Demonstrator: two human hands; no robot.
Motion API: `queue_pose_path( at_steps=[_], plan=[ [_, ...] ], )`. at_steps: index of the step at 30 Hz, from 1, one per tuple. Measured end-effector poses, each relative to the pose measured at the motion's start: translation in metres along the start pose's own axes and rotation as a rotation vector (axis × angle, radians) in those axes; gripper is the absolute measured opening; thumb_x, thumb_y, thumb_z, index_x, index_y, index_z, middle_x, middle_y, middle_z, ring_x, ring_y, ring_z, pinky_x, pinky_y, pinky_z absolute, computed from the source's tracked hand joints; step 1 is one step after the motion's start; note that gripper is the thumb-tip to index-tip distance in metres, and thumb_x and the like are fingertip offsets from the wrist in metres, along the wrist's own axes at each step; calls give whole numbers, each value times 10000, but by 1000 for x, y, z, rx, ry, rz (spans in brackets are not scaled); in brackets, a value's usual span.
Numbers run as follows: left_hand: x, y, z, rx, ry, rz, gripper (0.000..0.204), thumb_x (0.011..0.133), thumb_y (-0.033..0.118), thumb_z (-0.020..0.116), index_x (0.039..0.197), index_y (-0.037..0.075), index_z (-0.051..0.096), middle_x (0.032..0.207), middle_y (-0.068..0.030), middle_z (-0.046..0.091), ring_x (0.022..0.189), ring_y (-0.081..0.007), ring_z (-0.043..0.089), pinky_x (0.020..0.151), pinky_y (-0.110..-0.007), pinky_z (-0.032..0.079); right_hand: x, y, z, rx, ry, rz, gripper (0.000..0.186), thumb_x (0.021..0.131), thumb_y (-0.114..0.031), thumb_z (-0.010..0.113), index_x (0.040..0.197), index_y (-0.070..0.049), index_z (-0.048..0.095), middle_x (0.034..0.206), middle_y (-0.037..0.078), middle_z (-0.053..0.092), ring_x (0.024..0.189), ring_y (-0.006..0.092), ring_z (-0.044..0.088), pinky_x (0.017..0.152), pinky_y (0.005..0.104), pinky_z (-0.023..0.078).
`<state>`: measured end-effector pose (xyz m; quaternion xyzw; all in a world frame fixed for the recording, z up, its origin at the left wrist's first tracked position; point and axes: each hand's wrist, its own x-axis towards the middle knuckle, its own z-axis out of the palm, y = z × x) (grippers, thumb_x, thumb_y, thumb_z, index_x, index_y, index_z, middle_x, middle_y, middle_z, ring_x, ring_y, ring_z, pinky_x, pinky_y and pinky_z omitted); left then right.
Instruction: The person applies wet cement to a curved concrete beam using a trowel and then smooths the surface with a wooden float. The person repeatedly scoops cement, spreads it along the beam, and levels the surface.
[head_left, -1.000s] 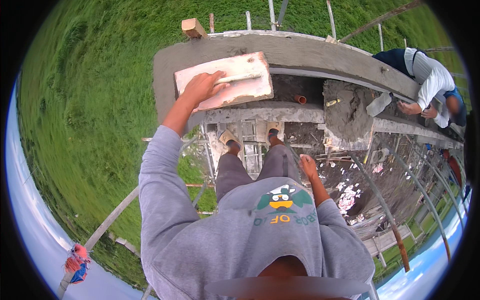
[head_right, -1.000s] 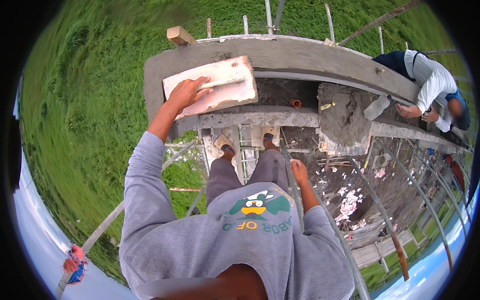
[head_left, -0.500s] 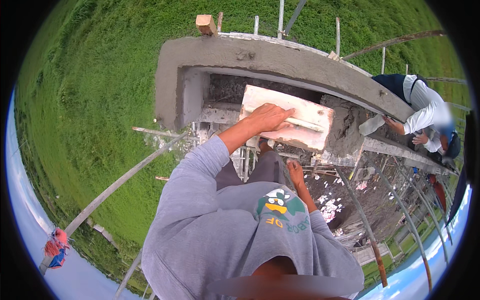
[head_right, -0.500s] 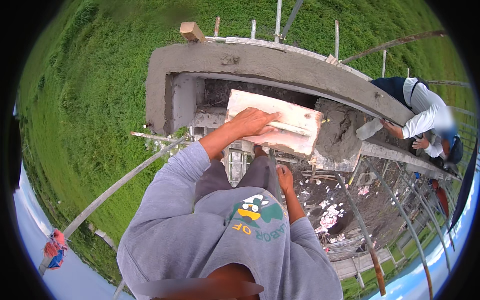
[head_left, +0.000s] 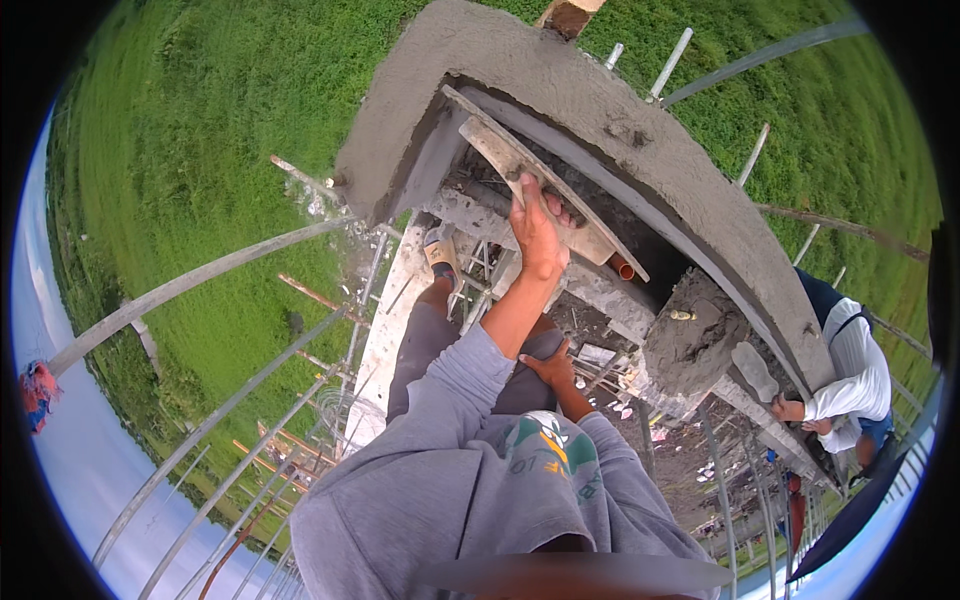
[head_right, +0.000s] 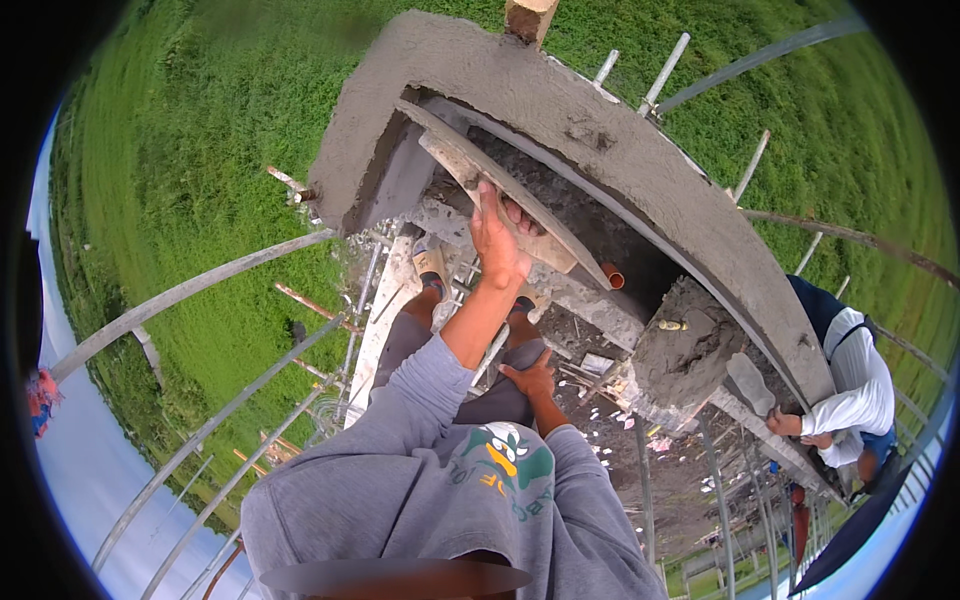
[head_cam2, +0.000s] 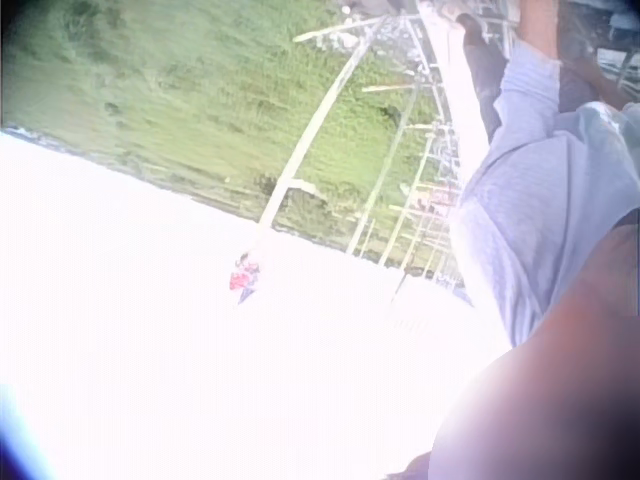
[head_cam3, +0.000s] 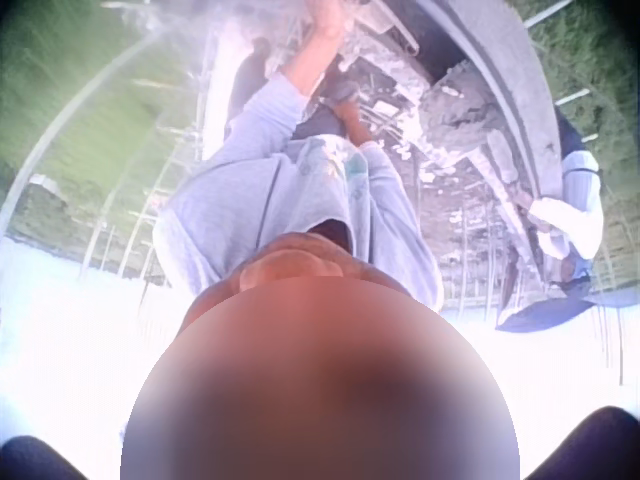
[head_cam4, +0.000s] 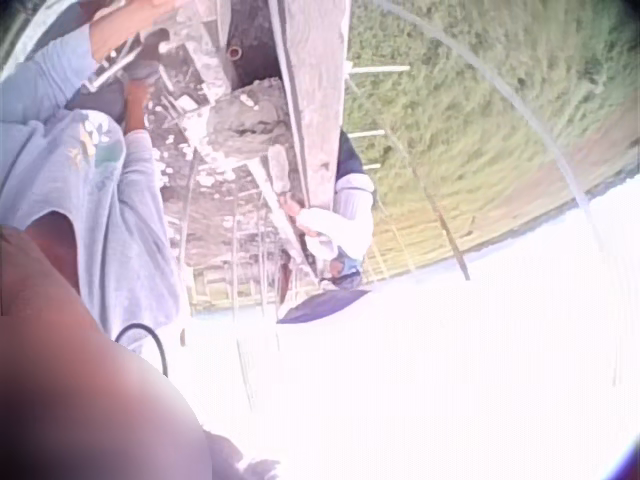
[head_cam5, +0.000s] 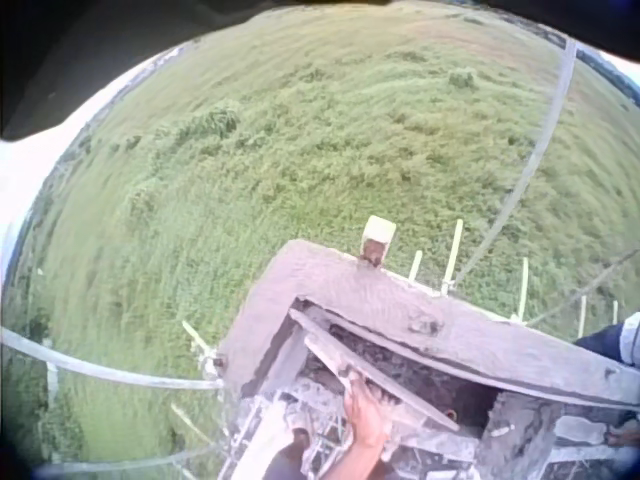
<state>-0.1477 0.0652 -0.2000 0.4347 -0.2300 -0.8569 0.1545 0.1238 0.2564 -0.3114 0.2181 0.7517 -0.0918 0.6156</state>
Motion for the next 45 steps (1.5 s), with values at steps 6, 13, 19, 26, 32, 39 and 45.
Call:
queue_pose_path(
  at_steps=[6,13,19,26,32,39,45],
  plan=[
    [42,-5,30,-128,-9,64,368,1060,462,571,1077,104,486,765,-8,445,620,-135,462,538,-320,420,-1,-17,-5,-128,103,27,1515,585,-702,886,1648,-121,-23,1505,338,399,1273,449,590,1039,486,522],
    [70,-16,41,-64,-102,192,227,1108,325,480,1045,107,474,769,0,445,620,-124,460,523,-327,436,8,-4,2,-174,112,-14,1471,615,-735,846,1649,-131,-10,1495,356,383,1255,471,593,1021,485,526],
    [63,-115,20,-83,-59,15,271,1096,358,528,1155,104,452,776,9,438,616,-110,444,513,-301,419,16,13,12,-128,145,-110,1286,741,-530,836,1649,-144,10,1501,378,370,1225,495,608,1019,497,525],
    [31,-105,-30,-38,3,-15,257,1079,386,561,1121,145,481,791,16,447,622,-105,440,524,-291,427,12,16,8,-139,74,-43,1126,839,-477,749,1648,-143,40,1504,393,351,1196,494,625,1008,510,525],
    [38,-24,35,-100,-78,147,225,1098,314,530,1149,110,449,805,7,465,640,-94,452,540,-287,439,20,11,0,-237,127,-105,1207,811,-651,725,1645,-111,39,1512,399,338,1219,486,614,1024,501,517],
    [47,-82,34,-117,-173,160,362,1095,317,548,1319,80,390,913,-3,522,704,-74,463,542,-275,408,49,40,14,-184,85,-78,1160,814,-620,731,1636,-116,86,1368,321,462,1080,455,673,931,508,554],
    [57,-101,-13,-125,-105,-12,422,1078,362,574,1366,100,412,941,30,510,735,-72,453,599,-239,431,70,51,27,-200,242,-265,1122,815,-554,749,1627,-111,116,1330,306,481,1041,455,681,860,520,575]
  ],
)
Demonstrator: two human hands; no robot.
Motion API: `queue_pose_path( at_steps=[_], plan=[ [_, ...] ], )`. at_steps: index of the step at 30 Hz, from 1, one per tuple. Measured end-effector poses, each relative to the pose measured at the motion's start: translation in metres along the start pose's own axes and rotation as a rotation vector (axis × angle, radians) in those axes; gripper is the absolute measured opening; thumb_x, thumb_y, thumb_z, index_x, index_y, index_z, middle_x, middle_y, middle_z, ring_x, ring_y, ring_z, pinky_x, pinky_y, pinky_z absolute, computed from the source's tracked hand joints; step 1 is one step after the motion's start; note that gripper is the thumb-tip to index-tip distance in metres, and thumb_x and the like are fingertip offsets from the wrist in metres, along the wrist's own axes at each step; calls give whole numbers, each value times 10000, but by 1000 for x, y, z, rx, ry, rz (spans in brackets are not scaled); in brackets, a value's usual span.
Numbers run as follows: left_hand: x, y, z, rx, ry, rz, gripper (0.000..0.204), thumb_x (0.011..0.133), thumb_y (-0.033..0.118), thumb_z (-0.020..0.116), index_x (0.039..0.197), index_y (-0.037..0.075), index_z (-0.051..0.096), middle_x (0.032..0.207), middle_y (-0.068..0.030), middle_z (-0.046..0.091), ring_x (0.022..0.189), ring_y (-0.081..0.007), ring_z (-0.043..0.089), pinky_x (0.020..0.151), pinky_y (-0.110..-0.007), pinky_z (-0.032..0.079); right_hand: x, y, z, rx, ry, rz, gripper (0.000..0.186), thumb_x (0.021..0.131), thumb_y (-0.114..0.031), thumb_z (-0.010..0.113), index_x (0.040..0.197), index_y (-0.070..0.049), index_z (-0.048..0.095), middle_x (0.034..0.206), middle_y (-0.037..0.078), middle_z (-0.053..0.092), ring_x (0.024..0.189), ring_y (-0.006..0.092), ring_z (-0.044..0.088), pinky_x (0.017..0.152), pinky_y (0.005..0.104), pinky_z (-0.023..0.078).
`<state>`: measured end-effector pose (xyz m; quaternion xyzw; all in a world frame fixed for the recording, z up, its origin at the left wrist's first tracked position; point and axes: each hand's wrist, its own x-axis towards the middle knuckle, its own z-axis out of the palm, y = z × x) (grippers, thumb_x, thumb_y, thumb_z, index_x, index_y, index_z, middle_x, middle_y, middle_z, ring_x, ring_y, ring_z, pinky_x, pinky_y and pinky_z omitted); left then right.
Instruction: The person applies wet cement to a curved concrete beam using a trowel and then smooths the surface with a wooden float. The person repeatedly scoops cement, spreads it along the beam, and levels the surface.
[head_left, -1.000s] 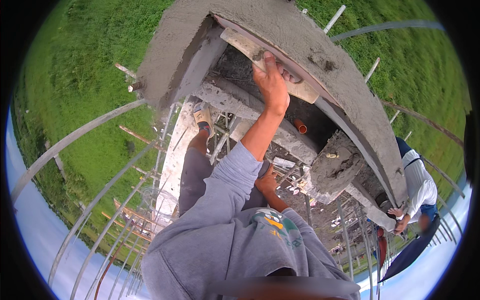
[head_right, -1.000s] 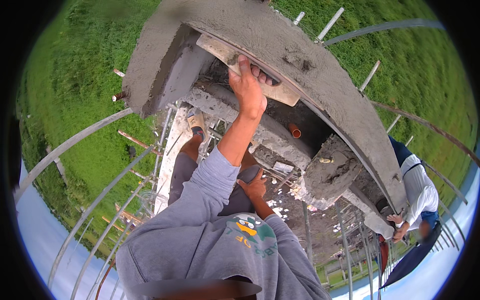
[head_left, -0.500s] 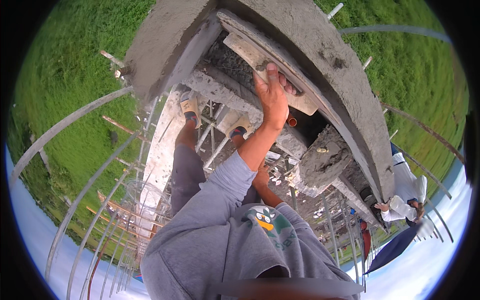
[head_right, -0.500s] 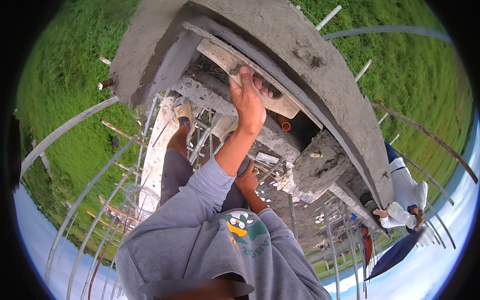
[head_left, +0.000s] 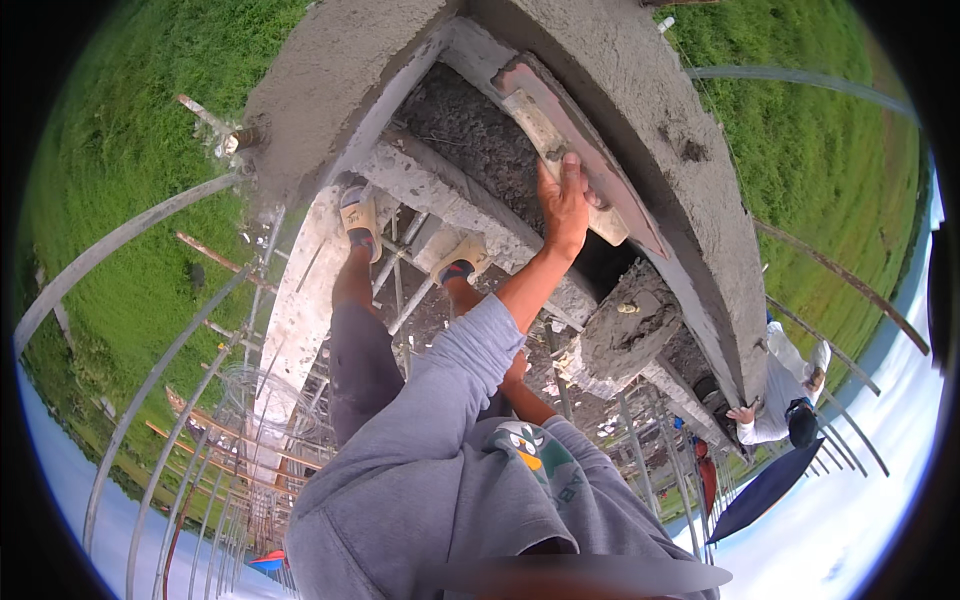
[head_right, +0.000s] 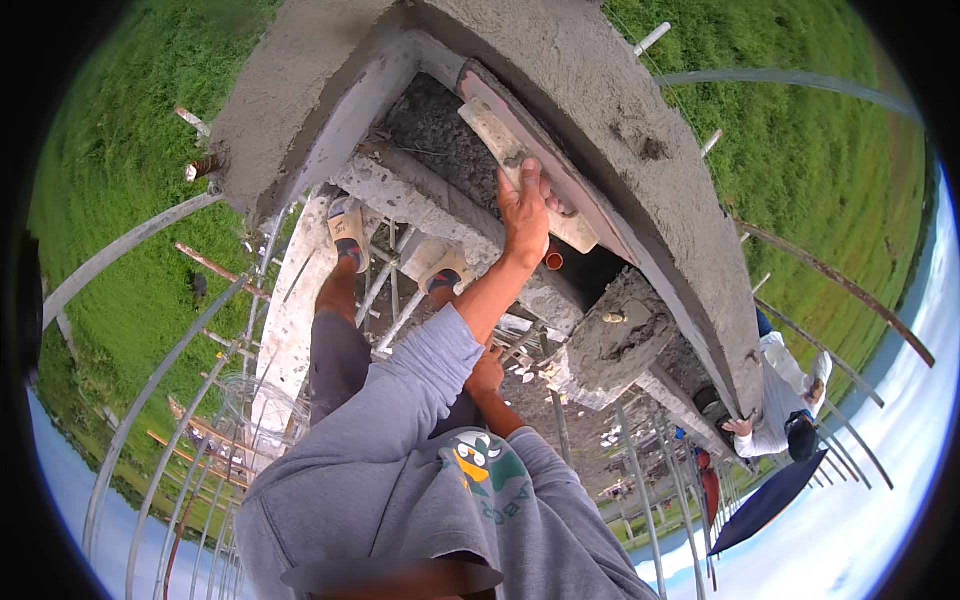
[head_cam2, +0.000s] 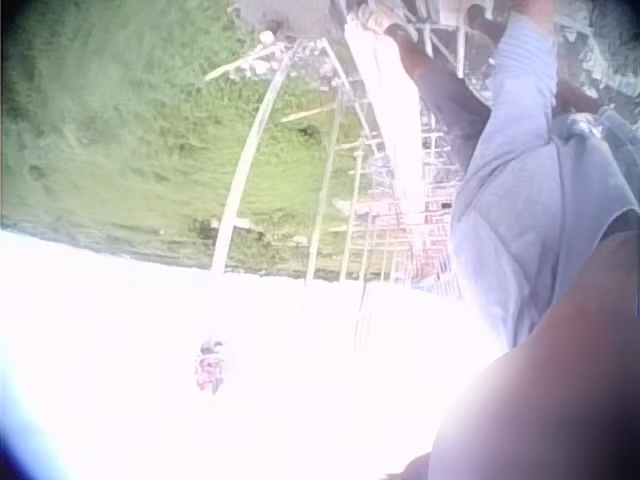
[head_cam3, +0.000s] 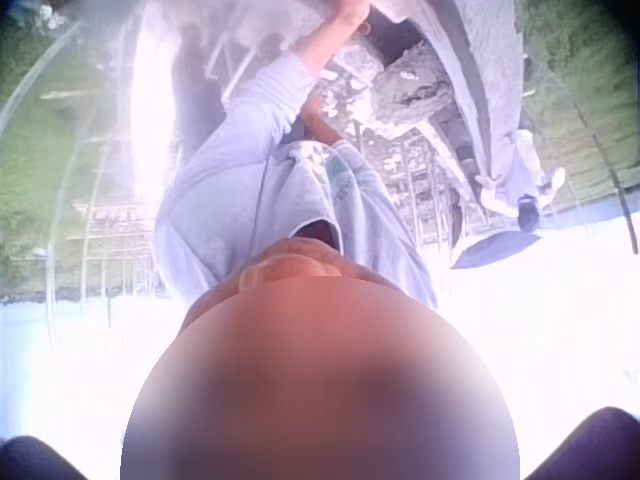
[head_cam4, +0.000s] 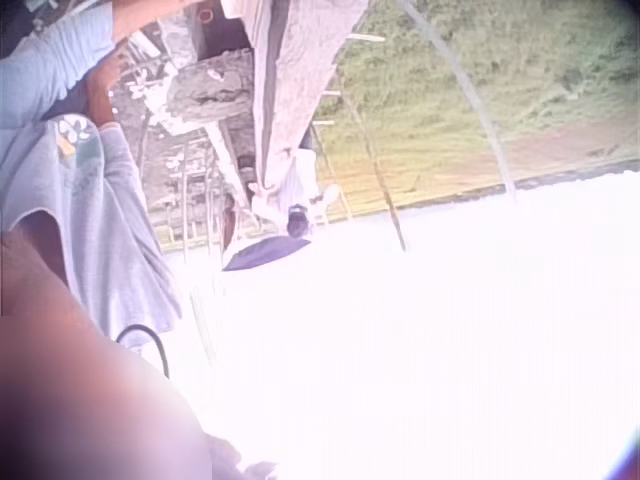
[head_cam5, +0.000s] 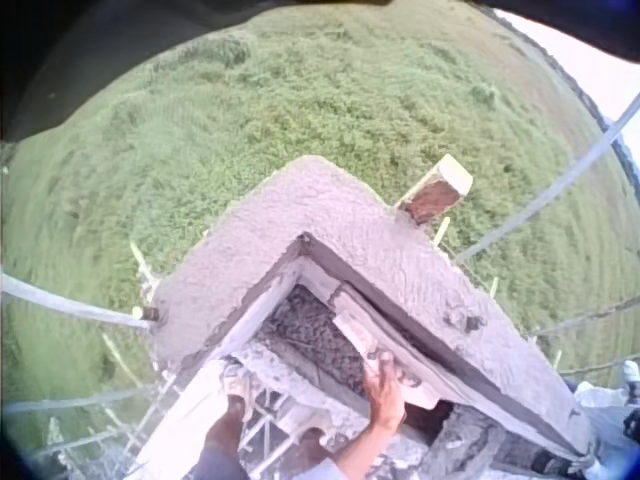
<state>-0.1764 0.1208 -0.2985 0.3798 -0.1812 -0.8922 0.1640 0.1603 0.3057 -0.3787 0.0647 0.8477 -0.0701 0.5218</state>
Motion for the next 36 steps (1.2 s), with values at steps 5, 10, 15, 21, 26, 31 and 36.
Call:
queue_pose_path(
  at_steps=[5,10,15,21,26,31,36],
  plan=[
    [-9,53,15,11,-65,151,390,1089,409,533,1258,72,435,901,8,492,731,-81,457,598,-261,447,-14,-22,-21,-10,-67,45,1180,800,-589,749,1642,-119,70,1320,318,482,1100,479,654,905,524,559],
    [13,81,54,19,-66,131,334,1100,356,516,1233,75,395,868,-18,473,717,-99,469,603,-288,481,-22,-35,-31,12,-113,194,1208,796,-648,728,1647,-114,57,1396,360,440,1140,481,641,958,518,541],
    [-9,29,58,2,-45,112,285,1099,318,524,1261,114,407,875,-6,450,691,-114,437,596,-299,447,-14,-13,6,98,36,53,943,862,-597,684,1527,-59,288,1397,347,482,1108,460,661,928,498,558],
    [-67,-102,30,172,58,-258,491,1089,346,549,1459,108,331,875,-14,479,746,-122,513,711,-319,516,-27,2,25,129,30,14,822,909,-524,653,1504,-41,355,1386,334,510,1091,443,673,903,484,573],
    [-71,-74,-31,50,-17,-164,573,1079,396,559,1498,109,296,905,-23,471,813,-139,521,751,-331,524,-31,-23,3,94,-11,51,827,928,-473,639,1549,-51,293,1387,332,510,1096,436,674,896,477,578],
    [-72,-18,20,87,-12,119,506,1079,406,554,1445,127,341,920,-24,478,804,-134,504,733,-325,524,-24,-34,-7,-87,30,77,935,956,-380,608,1643,-92,43,1344,312,509,1094,437,672,902,483,577],
    [-78,-49,66,63,-73,24,512,1090,356,546,1477,126,302,969,-28,494,823,-127,504,732,-328,534,-23,-32,1,69,-43,90,770,944,-370,617,1579,-85,288,1327,250,492,1105,429,651,886,460,586]
  ],
)
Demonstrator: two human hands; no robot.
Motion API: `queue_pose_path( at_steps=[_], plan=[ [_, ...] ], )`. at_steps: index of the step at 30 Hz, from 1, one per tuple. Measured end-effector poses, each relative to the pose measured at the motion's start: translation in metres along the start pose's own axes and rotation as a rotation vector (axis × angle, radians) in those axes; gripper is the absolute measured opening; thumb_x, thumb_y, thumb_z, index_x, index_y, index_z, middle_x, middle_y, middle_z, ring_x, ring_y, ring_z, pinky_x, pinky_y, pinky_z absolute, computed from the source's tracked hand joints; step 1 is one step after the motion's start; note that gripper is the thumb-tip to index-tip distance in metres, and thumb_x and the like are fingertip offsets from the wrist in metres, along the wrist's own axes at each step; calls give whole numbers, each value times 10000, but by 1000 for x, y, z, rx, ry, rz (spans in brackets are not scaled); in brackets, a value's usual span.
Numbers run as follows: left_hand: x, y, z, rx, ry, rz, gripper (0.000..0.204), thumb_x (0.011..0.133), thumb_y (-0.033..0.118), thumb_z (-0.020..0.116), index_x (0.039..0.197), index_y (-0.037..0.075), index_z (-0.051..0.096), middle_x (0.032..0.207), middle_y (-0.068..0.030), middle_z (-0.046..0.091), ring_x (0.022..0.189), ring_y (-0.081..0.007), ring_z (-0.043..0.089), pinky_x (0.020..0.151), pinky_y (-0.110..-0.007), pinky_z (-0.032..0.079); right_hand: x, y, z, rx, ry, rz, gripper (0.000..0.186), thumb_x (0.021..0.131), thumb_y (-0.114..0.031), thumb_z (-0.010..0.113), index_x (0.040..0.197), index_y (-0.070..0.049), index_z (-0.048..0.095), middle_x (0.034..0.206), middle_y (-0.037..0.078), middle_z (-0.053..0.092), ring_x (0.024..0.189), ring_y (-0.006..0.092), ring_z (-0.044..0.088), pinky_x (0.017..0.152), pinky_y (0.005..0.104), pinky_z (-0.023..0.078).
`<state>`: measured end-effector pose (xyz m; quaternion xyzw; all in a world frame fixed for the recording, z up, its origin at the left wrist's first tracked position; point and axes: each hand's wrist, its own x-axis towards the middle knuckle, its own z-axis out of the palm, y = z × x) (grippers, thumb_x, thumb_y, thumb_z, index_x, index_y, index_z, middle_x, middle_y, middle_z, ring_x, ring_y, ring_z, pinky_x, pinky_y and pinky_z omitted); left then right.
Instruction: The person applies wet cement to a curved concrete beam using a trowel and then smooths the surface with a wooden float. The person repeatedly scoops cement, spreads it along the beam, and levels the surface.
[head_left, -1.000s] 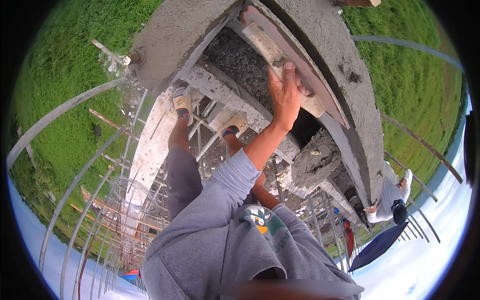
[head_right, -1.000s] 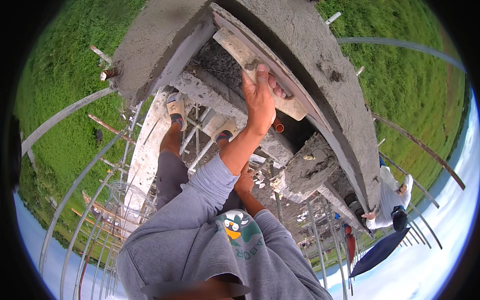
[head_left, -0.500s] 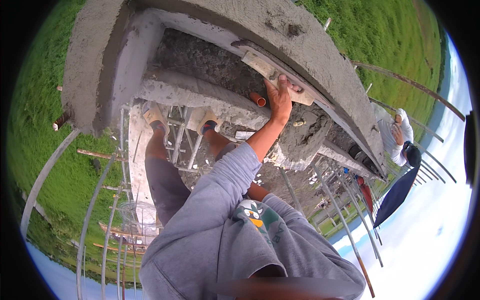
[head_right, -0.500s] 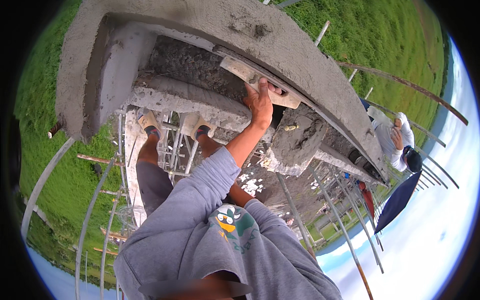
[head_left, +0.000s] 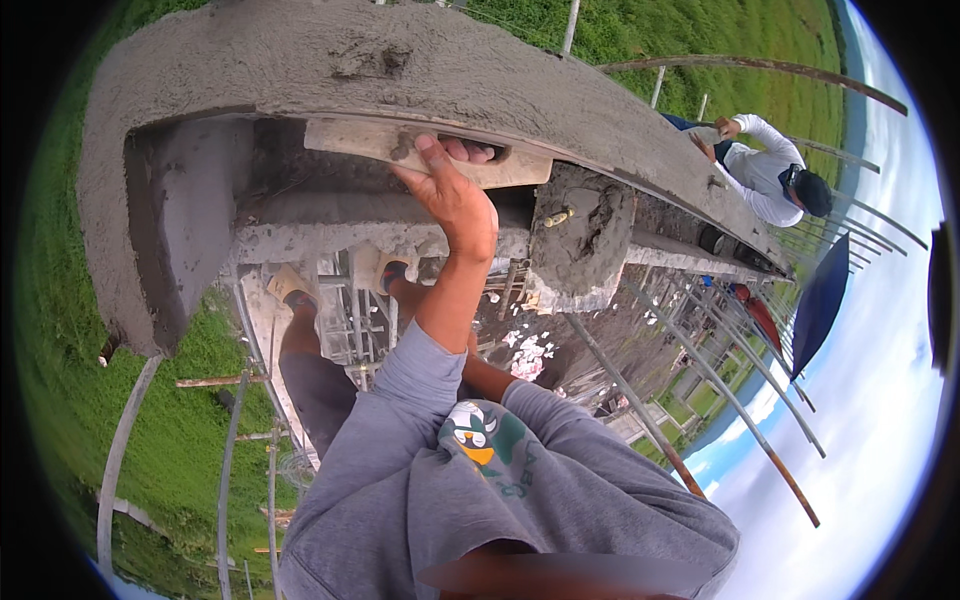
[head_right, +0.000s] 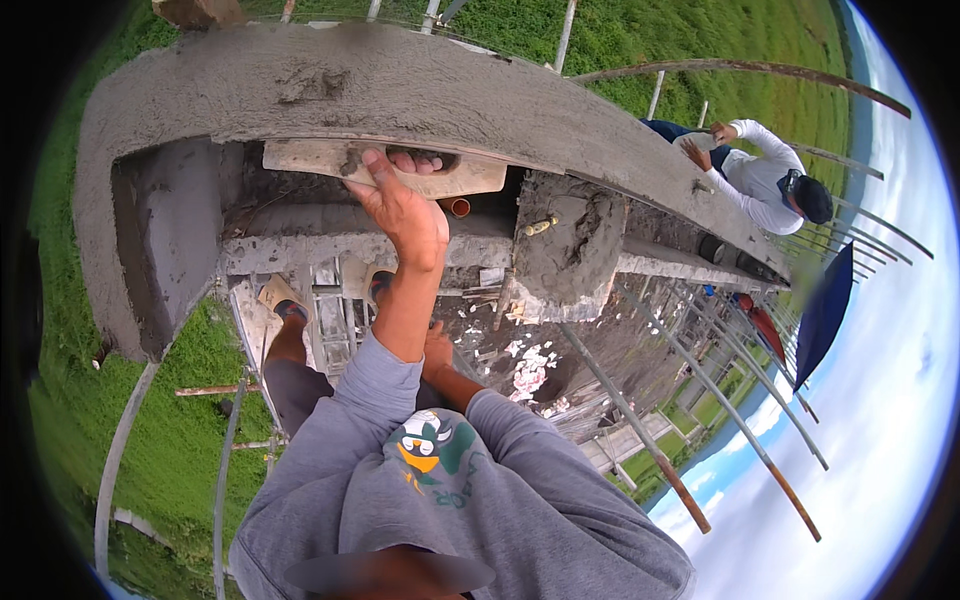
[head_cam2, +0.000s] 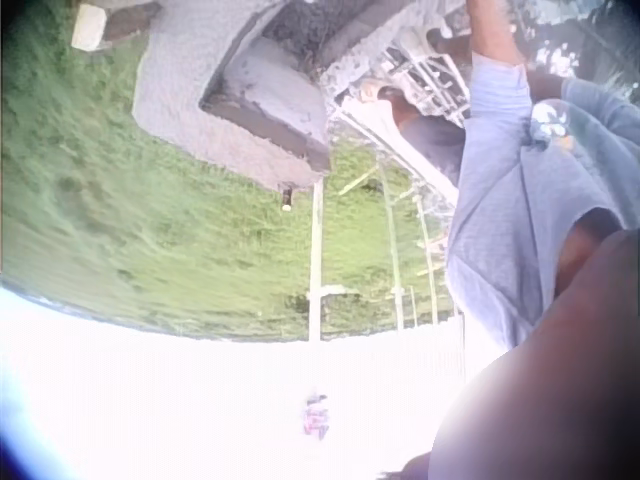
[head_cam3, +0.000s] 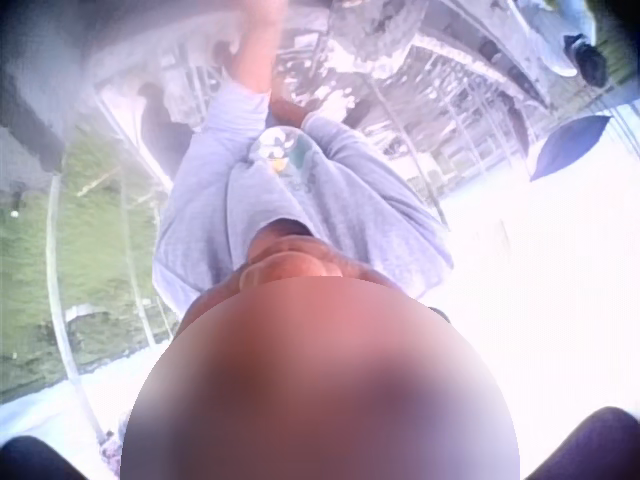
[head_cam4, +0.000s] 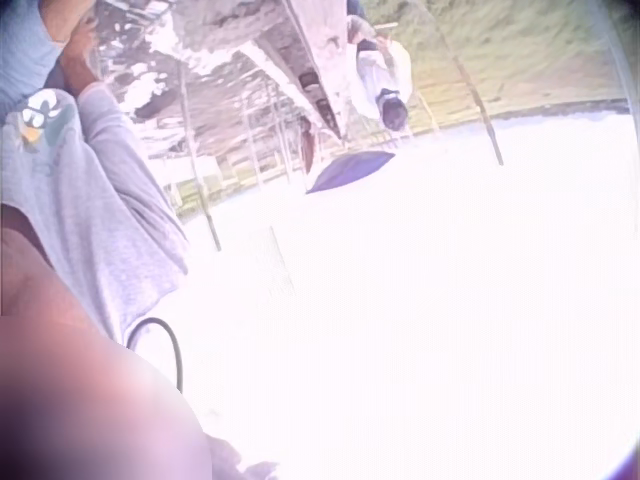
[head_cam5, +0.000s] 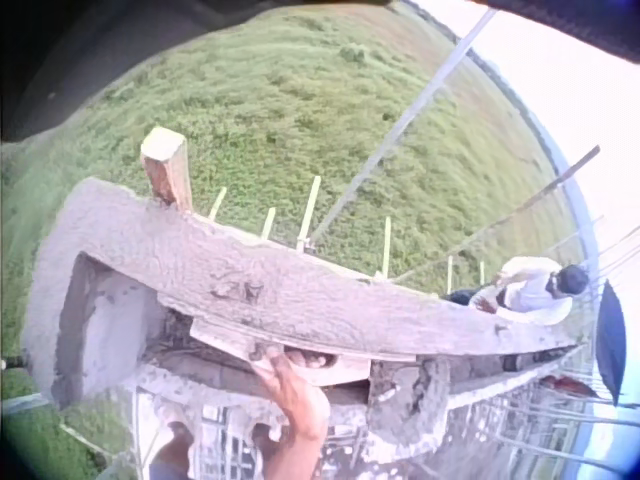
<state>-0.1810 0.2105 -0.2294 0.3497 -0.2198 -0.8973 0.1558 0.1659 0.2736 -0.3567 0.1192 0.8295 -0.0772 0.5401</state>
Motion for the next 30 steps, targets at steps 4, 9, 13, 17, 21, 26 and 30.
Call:
queue_pose_path(
  at_steps=[4,9,13,17,21,26,30],
  plan=[
    [-19,-86,-18,60,80,-54,495,1074,374,567,1452,163,325,926,-37,516,816,-170,535,796,-397,572,-12,-3,5,60,20,5,760,933,-380,632,1566,-92,326,1335,243,484,1123,419,639,881,448,590],
    [-22,-134,-85,30,143,-552,498,1059,376,586,1436,169,334,1001,-71,550,980,-274,597,962,-539,550,-24,-13,-10,127,-53,73,798,919,-397,653,1577,-105,307,1343,246,477,1149,409,627,883,441,591],
    [-37,-73,-128,23,121,-471,404,1078,357,550,1378,152,374,993,-68,535,954,-256,570,1011,-542,524,-25,-33,-30,91,-61,165,896,891,-430,695,1605,-124,249,1363,253,467,1176,406,614,898,441,588],
    [-34,-10,-109,98,115,-281,391,1068,381,572,1342,147,422,984,-57,541,956,-247,573,981,-525,524,-32,-46,-45,134,-20,206,1208,779,-546,812,1655,-156,77,1403,268,456,1207,423,602,960,470,560],
    [-6,34,-66,94,66,-82,421,1069,392,576,1373,150,414,994,-48,539,939,-222,564,931,-474,520,-35,-46,-51,163,-37,217,1316,707,-604,854,1654,-154,58,1454,297,438,1235,446,591,1017,493,525],
    [49,61,-34,1,-114,99,331,1094,347,537,1308,118,432,913,-38,507,807,-170,556,810,-411,541,-31,-46,-51,101,3,160,1349,687,-620,860,1649,-140,45,1484,352,408,1224,480,597,1034,505,509],
    [78,41,-51,46,-5,53,247,1109,314,503,1224,105,439,875,-27,483,717,-161,535,714,-380,542,-25,-44,-49,111,34,144,1329,676,-630,861,1642,-149,86,1447,354,433,1213,491,600,1031,520,505]
  ],
)
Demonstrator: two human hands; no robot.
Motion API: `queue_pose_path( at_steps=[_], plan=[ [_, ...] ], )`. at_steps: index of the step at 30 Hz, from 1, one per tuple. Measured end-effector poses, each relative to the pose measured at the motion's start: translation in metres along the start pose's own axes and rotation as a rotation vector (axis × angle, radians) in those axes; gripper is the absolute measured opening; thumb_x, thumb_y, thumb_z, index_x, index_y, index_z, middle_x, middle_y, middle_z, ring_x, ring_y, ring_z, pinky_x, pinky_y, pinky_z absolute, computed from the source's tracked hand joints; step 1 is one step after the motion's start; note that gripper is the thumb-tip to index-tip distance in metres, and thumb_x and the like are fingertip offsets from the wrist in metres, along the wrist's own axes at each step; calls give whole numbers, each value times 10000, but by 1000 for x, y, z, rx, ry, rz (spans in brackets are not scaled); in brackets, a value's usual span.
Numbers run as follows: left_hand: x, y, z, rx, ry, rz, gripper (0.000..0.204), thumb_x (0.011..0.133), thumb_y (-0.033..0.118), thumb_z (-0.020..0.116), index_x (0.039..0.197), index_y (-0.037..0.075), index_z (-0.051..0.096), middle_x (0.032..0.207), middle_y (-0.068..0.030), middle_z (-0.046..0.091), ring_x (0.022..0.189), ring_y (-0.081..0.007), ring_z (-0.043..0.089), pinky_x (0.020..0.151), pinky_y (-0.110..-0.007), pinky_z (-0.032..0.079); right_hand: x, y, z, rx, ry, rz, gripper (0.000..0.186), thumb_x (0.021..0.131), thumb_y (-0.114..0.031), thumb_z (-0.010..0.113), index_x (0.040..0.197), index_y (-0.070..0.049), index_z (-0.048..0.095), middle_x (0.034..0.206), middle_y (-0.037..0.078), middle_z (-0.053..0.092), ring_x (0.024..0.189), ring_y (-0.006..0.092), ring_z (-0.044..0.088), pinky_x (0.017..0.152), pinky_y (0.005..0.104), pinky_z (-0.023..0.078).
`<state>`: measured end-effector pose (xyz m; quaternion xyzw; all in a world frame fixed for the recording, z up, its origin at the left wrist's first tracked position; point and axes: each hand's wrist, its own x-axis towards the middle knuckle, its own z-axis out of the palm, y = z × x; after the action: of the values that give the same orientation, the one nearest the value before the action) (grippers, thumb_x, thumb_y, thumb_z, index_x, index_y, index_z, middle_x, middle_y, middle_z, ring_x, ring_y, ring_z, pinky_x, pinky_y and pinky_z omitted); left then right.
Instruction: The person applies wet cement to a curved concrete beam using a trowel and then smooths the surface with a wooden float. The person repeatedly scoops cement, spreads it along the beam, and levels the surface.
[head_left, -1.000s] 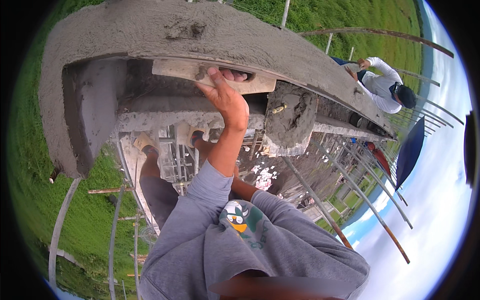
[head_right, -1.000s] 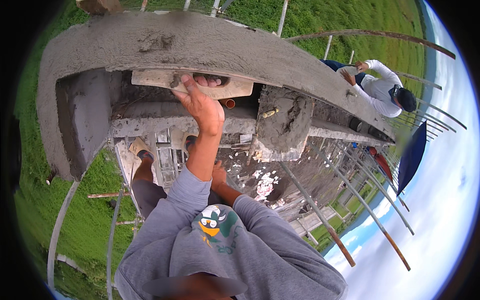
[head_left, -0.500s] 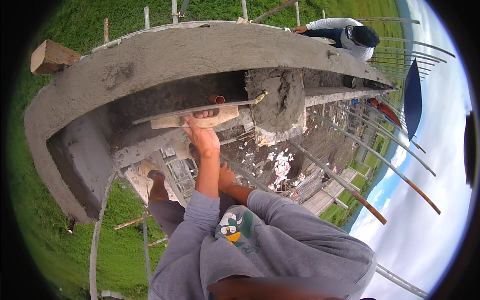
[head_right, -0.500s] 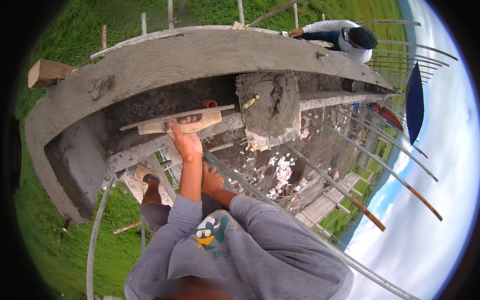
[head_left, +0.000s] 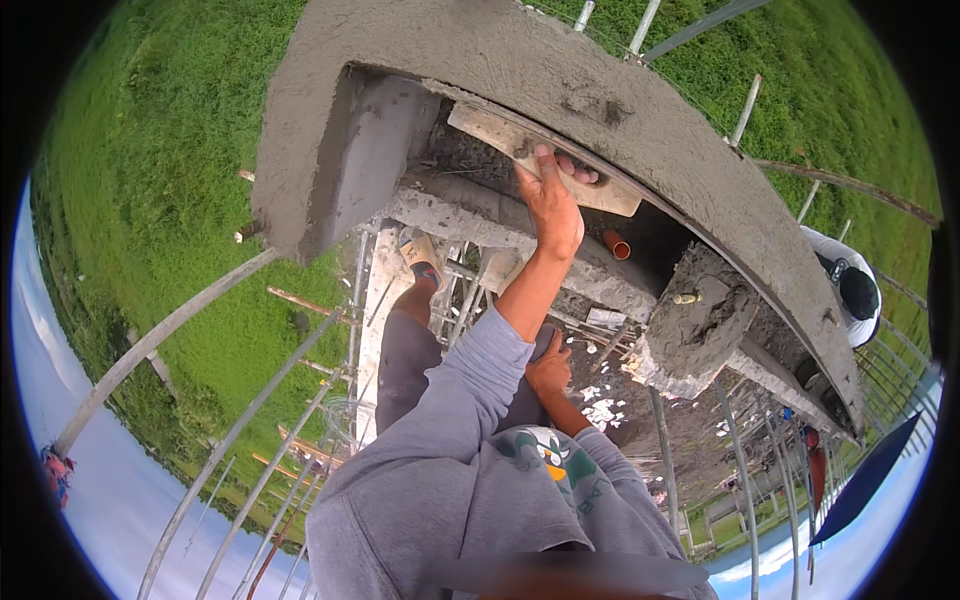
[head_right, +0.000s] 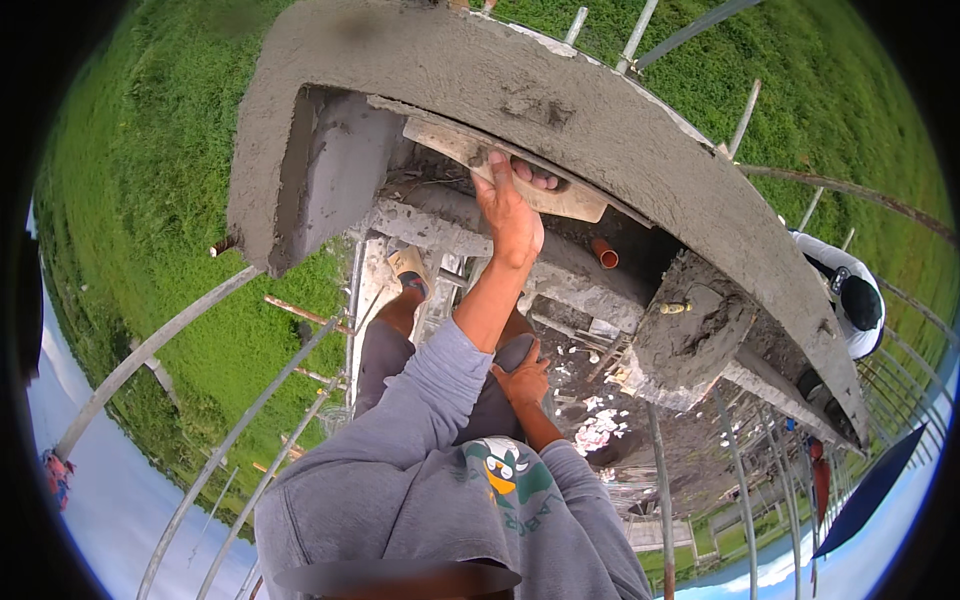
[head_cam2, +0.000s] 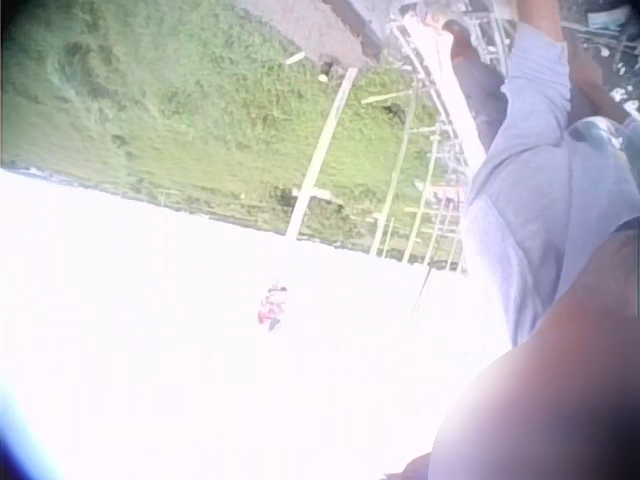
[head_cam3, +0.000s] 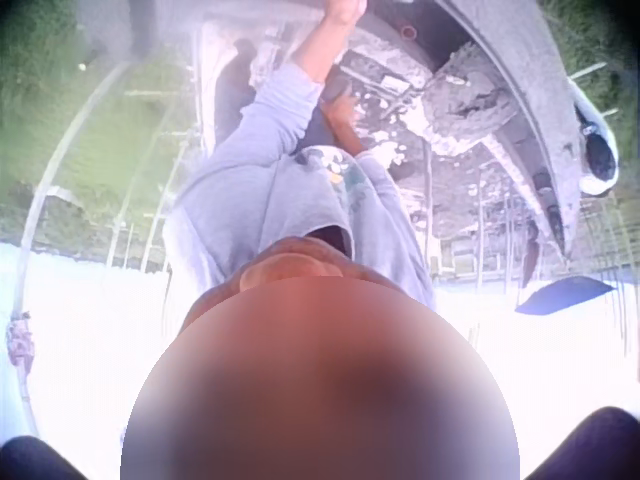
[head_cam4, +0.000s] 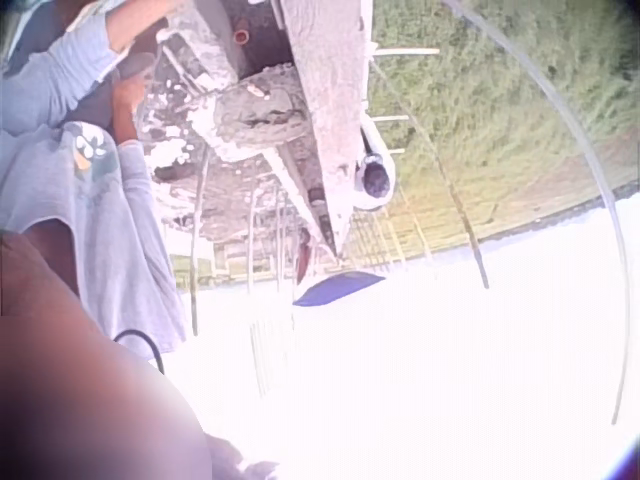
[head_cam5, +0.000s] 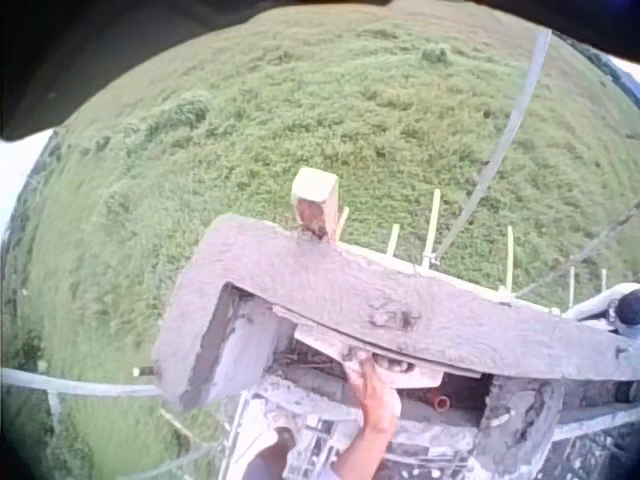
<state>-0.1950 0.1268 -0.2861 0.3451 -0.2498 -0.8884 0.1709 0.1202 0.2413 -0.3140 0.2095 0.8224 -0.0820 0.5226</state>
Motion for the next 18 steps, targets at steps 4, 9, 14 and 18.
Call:
queue_pose_path(
  at_steps=[4,9,14,18],
  plan=[
    [16,-16,-58,-44,140,-221,220,1086,322,561,1128,135,453,854,-14,481,731,-167,524,717,-379,545,-9,6,-2,39,31,-43,1354,646,-642,870,1638,-151,91,1423,345,446,1221,501,590,1029,531,501],
    [-58,30,-149,598,75,-250,411,1087,290,535,1429,78,453,994,-39,579,857,-125,587,762,-291,567,-48,-20,-25,434,421,-405,493,1025,-260,607,1437,-4,515,1353,218,561,1238,388,565,1071,493,436],
    [-130,92,-167,1010,-81,-135,657,1019,153,600,1593,97,286,1407,-186,546,1291,-305,554,1094,-400,437,-61,-119,-56,1149,208,-551,494,1026,-302,615,1388,25,539,1293,231,595,1215,330,586,1045,412,453],
    [-138,150,-162,1221,-211,-114,689,988,67,577,1602,85,265,1536,-250,432,1418,-369,456,1138,-430,401,-50,-178,-74,970,41,-543,440,1014,-330,640,1281,15,578,1129,197,691,1018,281,676,906,374,515]
  ],
)
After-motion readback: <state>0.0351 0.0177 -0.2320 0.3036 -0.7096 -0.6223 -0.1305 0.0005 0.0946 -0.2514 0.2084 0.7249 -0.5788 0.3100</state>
